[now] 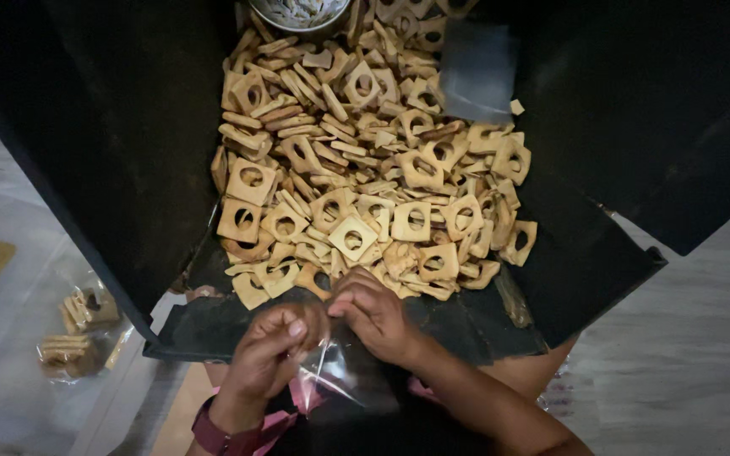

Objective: The person places individual square-shaped bread products into clear plastic bags by hand.

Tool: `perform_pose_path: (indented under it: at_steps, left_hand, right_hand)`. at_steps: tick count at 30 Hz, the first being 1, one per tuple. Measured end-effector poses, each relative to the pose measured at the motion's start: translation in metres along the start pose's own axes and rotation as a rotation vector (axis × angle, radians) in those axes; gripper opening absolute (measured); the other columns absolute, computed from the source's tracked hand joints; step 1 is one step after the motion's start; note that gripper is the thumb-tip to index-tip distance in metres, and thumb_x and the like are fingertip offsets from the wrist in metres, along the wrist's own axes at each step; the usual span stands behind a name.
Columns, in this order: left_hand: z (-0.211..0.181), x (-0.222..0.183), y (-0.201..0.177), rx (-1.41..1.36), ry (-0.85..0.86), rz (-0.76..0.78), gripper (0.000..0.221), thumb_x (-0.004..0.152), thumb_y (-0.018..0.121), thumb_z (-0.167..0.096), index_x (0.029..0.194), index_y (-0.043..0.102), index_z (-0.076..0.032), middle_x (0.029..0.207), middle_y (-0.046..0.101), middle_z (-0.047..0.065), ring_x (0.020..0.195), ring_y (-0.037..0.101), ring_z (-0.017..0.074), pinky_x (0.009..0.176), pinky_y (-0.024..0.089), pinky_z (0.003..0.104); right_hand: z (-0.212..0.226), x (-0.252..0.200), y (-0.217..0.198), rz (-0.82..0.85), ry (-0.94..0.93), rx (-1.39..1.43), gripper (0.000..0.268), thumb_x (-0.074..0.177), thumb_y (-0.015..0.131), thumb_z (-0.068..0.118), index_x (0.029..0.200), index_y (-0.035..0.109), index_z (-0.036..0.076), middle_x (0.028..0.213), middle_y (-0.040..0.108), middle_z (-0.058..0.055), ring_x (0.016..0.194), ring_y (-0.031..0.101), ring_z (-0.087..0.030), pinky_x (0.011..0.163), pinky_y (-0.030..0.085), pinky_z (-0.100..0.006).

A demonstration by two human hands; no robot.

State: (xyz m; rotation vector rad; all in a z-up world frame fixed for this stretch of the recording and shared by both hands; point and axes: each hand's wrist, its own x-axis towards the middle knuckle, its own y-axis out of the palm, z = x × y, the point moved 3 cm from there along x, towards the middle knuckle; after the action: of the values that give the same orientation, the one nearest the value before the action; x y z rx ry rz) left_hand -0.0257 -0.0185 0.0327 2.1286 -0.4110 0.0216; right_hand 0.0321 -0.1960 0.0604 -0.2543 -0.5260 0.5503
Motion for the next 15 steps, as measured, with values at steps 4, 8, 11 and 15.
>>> perform_pose_path:
  at_steps: [4,8,11,15]
  left_hand:
    - [0.005,-0.011,-0.039,0.108,-0.204,-0.368,0.019,0.098,0.061,-0.016,0.084,0.069,-0.005,0.073,0.062,0.003,0.064,0.054,0.0132,0.061,0.044,0.026]
    - [0.006,-0.002,-0.045,0.249,-0.33,-0.363,0.014,0.096,0.064,-0.014,0.089,0.07,-0.004,0.076,0.066,0.005,0.065,0.055,0.0134,0.061,0.046,0.028]
    - [0.015,-0.002,-0.029,0.296,-0.462,-0.308,0.01,0.094,0.067,-0.011,0.09,0.071,-0.003,0.085,0.066,0.006,0.074,0.06,0.0148,0.067,0.049,0.03]
    - [-0.009,0.005,-0.031,0.345,-0.09,-0.222,0.012,0.106,0.068,-0.011,0.105,0.07,0.0,0.116,0.063,0.013,0.098,0.061,0.0187,0.086,0.053,0.032]
  right_hand:
    - [-0.043,-0.016,0.018,0.03,0.733,0.798,0.02,0.105,0.056,0.025,0.103,0.066,0.007,0.101,0.07,-0.006,0.097,0.067,-0.02,0.092,0.058,-0.038]
    - [-0.021,-0.02,0.03,0.643,0.525,1.209,0.033,0.118,0.052,0.032,0.134,0.059,0.003,0.112,0.072,-0.012,0.106,0.07,-0.023,0.107,0.055,-0.043]
    - [0.016,-0.014,0.041,0.999,0.476,1.11,0.054,0.113,0.048,0.036,0.161,0.037,0.011,0.134,0.067,-0.012,0.127,0.066,-0.023,0.114,0.049,-0.038]
    - [0.039,0.004,0.024,1.071,0.501,1.01,0.06,0.113,0.045,0.039,0.166,0.029,0.013,0.136,0.065,-0.014,0.123,0.065,-0.031,0.106,0.053,-0.038]
